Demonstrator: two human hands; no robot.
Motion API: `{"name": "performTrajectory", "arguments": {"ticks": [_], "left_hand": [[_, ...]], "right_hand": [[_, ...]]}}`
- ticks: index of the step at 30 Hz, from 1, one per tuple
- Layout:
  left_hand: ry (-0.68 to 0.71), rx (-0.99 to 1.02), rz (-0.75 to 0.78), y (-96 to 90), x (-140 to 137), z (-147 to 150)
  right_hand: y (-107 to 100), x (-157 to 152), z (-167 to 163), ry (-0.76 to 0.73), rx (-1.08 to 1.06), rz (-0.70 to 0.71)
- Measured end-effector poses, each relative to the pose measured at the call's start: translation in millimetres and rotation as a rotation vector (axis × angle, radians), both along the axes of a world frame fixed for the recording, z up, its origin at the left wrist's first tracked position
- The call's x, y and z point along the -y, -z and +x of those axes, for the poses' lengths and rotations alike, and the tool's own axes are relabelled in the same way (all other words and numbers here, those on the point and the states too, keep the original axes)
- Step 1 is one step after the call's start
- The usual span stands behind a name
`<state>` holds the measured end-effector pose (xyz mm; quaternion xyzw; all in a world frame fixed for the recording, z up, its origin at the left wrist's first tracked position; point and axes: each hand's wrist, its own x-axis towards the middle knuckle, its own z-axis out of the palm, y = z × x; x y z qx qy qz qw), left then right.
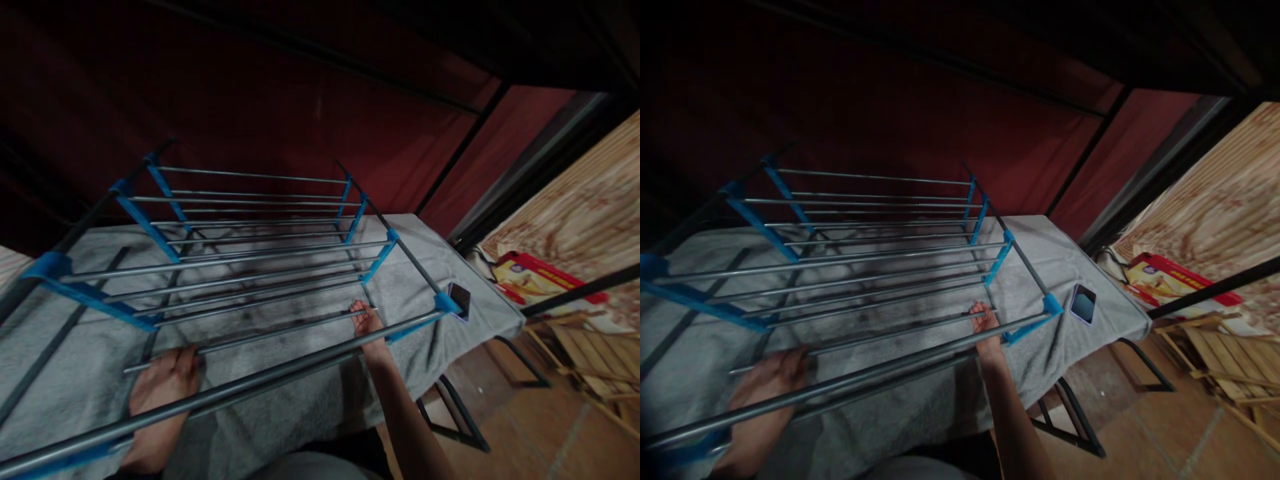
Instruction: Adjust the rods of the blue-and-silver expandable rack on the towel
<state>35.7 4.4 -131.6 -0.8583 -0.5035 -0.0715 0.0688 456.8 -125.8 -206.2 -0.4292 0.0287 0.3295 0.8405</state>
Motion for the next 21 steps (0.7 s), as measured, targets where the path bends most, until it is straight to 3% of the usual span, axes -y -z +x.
{"name": "performTrajectory", "arguments": {"ticks": [7, 13, 17, 21], "left_hand": [[-0.230, -0.100, -0.147, -8.6, 10.2, 10.2], [-0.172, -0.057, -0.140, -13.0, 10.6, 8.7], [-0.057, -0.072, -0.004, -10.8, 10.2, 5.0], [-0.082, -0.068, 0.110, -3.5, 10.4, 2.7]], "right_hand": [[-5.9, -2.3, -6.6, 0.044, -0.073, -0.036], [-8.9, -0.9, -10.1, 0.086, -0.059, -0.040], [-10.3, -0.3, -10.9, 0.100, -0.049, -0.045], [-9.8, 0.6, -11.3, 0.118, -0.041, -0.040]]}}
